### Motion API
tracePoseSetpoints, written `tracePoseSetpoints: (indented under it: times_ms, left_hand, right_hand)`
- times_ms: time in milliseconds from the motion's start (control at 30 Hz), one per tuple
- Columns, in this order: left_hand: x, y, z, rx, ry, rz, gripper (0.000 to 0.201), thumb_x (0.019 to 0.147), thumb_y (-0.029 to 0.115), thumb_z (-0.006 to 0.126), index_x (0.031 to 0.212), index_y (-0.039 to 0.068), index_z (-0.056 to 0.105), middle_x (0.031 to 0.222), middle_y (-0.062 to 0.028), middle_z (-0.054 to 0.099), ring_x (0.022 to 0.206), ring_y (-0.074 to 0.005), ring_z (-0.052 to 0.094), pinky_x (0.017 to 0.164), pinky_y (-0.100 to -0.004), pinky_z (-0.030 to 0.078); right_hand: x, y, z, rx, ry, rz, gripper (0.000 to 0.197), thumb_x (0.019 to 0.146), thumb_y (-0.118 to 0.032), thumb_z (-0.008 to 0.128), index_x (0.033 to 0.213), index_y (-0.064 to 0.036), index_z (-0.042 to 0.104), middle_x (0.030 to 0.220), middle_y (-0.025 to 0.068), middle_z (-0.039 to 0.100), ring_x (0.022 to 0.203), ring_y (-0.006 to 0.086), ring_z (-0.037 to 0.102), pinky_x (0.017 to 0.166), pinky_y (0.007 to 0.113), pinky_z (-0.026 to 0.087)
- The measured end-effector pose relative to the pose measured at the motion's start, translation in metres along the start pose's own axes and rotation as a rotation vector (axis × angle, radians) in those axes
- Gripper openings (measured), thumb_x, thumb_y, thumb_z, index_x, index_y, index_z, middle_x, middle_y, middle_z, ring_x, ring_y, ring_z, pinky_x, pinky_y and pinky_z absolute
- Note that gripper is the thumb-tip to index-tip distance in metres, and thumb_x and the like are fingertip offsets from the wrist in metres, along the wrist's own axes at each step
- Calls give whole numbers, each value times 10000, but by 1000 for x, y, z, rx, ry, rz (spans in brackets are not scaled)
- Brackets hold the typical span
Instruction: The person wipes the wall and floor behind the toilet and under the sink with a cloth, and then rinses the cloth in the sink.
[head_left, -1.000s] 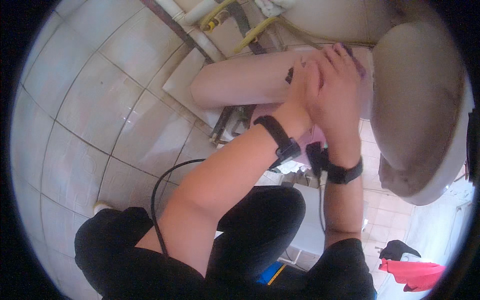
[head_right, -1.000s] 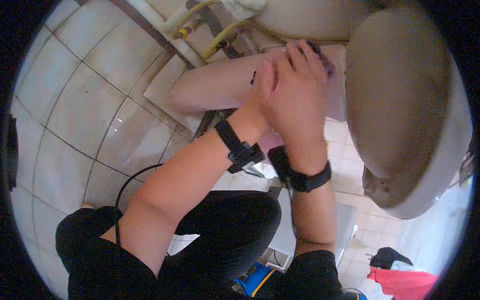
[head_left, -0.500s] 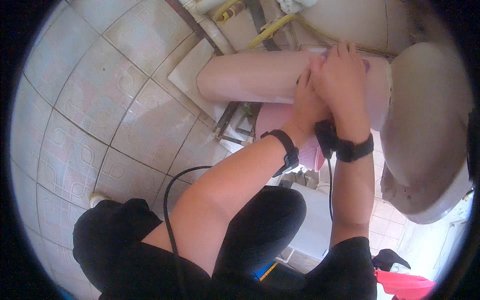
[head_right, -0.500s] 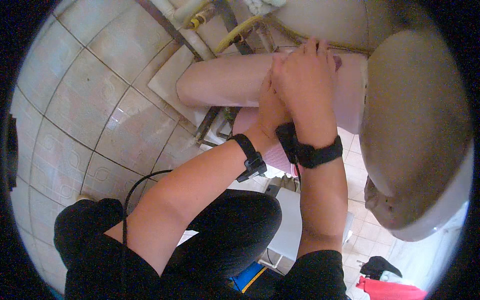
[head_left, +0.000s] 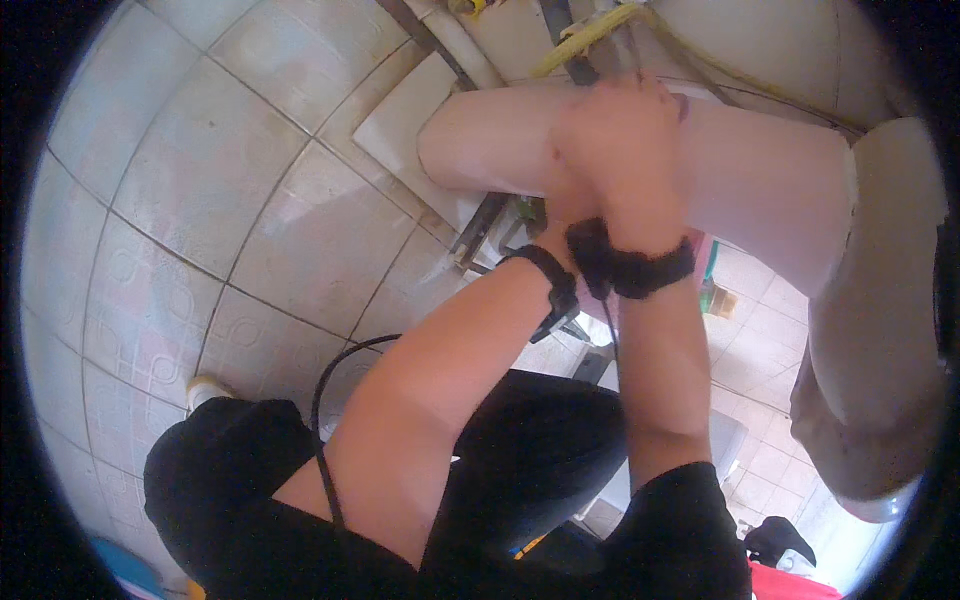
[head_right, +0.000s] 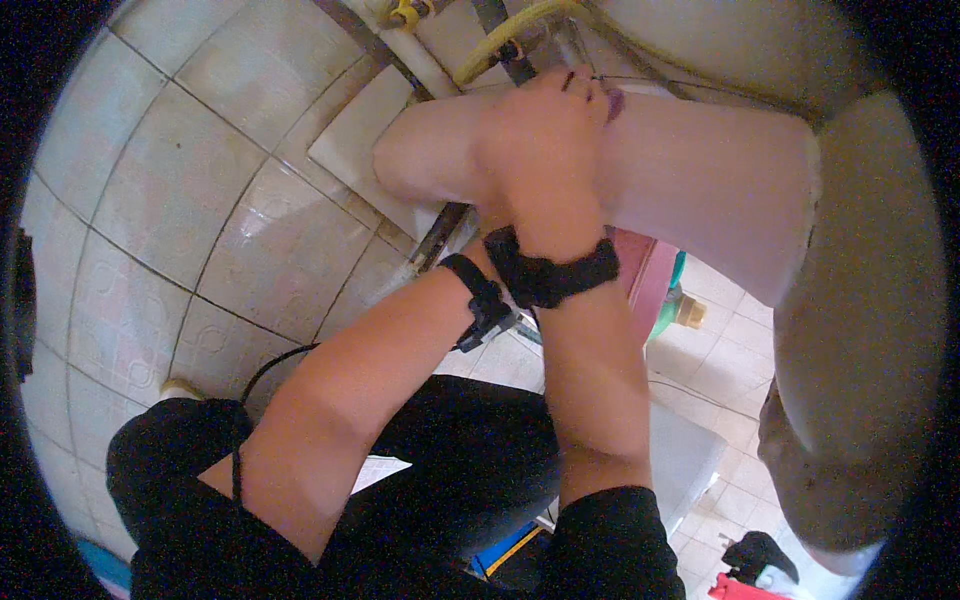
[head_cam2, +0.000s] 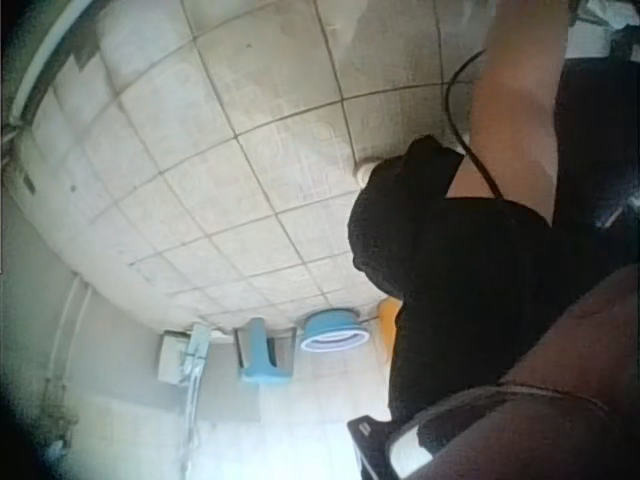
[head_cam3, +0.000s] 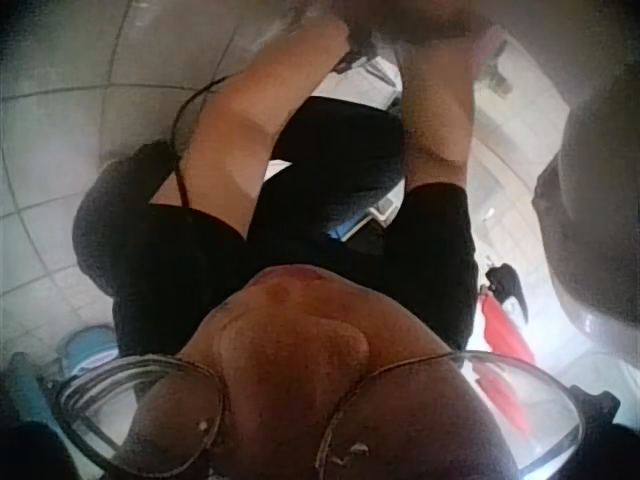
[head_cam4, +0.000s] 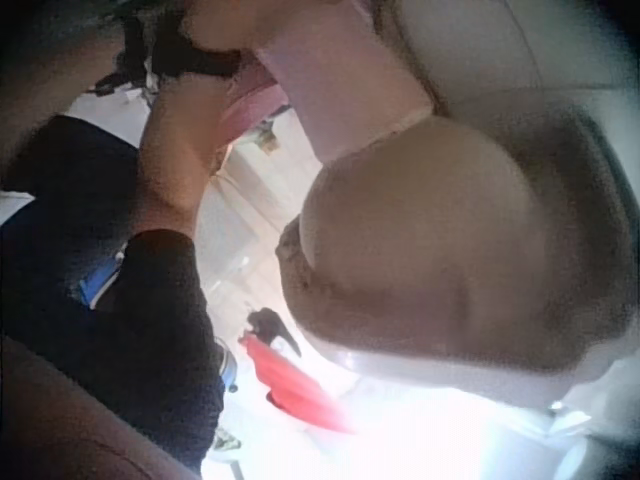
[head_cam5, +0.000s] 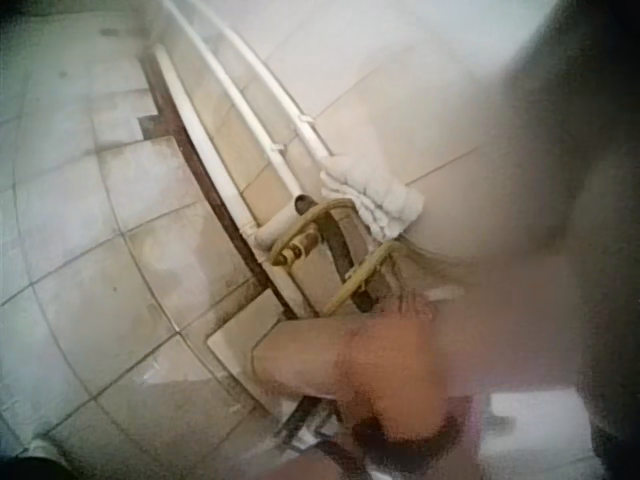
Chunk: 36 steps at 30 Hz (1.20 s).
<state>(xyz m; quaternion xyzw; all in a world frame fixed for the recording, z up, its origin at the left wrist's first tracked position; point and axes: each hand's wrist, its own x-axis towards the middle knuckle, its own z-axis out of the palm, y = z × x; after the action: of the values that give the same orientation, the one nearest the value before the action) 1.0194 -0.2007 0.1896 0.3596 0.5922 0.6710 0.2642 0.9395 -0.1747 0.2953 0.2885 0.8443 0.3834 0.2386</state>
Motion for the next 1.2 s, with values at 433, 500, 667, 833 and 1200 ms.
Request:
tracePoseSetpoints:
  times_ms: [433,500,667,833,1200]
  left_hand:
    - [-48,-116,-4,-47,-178,-605,500,912,299,553,1352,73,484,1394,-136,497,1303,-297,435,1043,-508,352]
    - [-56,-129,-5,-39,-191,-684,499,911,298,556,1350,70,483,1389,-139,500,1297,-298,440,1039,-507,356]
    - [-61,-155,-10,-35,-203,-802,499,909,293,564,1345,64,483,1376,-146,507,1284,-303,452,1031,-503,366]
    - [-51,-176,-21,-35,-203,-869,499,906,288,571,1340,57,482,1363,-153,515,1270,-307,464,1022,-500,376]
    - [-29,-206,-55,-56,-232,-952,500,901,277,589,1329,43,480,1334,-168,532,1241,-317,490,1004,-493,398]
  right_hand:
    - [35,-83,52,315,-466,-3,370,882,-288,536,1124,-77,720,1302,206,593,1257,356,508,1060,525,339]
    - [40,-97,61,316,-479,52,408,915,-289,507,1205,-66,690,1385,207,543,1318,361,458,1092,547,301]
    - [54,-126,104,299,-457,88,446,930,-290,481,1273,-55,643,1448,209,480,1362,391,402,1110,578,259]
    - [71,-136,106,341,-630,-17,456,944,-293,462,1305,-66,624,1475,198,457,1367,400,399,1100,595,258]
    - [87,-175,139,412,-702,-87,405,947,-297,467,1269,-147,662,1394,136,556,1304,324,480,1048,556,312]
